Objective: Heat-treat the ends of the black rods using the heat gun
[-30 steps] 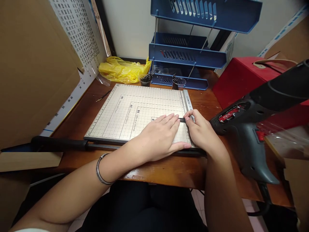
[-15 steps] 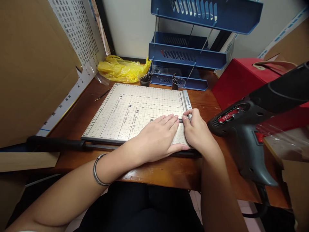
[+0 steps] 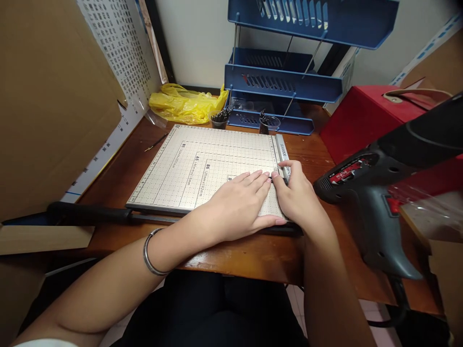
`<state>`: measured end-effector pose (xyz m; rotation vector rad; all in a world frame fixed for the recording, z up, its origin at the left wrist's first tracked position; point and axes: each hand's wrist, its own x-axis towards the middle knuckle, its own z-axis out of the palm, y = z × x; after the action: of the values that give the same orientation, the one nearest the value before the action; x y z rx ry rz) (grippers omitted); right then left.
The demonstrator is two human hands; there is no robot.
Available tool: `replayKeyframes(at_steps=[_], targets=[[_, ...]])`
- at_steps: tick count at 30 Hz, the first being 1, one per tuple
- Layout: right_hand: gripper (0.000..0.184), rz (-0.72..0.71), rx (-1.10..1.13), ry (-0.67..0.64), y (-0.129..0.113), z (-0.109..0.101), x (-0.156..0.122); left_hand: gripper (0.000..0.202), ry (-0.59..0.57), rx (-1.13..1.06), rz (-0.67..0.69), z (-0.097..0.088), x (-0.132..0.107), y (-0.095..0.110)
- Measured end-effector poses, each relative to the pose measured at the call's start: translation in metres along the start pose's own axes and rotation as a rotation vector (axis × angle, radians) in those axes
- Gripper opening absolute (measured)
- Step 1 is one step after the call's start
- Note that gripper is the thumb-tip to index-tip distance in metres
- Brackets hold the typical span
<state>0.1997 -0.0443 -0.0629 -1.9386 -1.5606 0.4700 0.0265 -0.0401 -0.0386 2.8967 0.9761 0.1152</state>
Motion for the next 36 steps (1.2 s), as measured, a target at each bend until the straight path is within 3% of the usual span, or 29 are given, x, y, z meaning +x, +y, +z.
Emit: replayKeyframes(at_steps=[8,12,17,20,23,30,36], targets=[[0.022,-0.004,-0.007,-0.007,0.0,0.0,0.001,0.086,0.004,0.016,0.01,0.001,-0.001,-0.002],[0.022,-0.004,-0.015,-0.009,0.0,0.001,0.001,0.085,0.063,0.06,0.018,-0.002,-0.003,-0.007],[0.023,0.021,-0.01,-0.009,0.001,0.002,0.002,0.084,0.192,0.145,-0.118,-0.018,-0.006,-0.021],[0.023,0.021,-0.004,-0.003,0.002,0.002,0.002,0.078,0.158,0.14,-0.154,-0.023,-0.007,-0.025],[0.024,0.005,-0.006,0.003,0.002,0.002,0.003,0.076,0.098,0.117,-0.094,-0.02,-0.007,-0.02],[0.026,-0.005,-0.009,0.001,0.003,0.002,0.002,0.074,0.099,0.101,-0.015,-0.013,-0.005,-0.01],[0.024,-0.012,-0.004,-0.002,0.003,0.001,0.001,0.052,0.213,0.111,-0.033,-0.008,-0.002,-0.012]])
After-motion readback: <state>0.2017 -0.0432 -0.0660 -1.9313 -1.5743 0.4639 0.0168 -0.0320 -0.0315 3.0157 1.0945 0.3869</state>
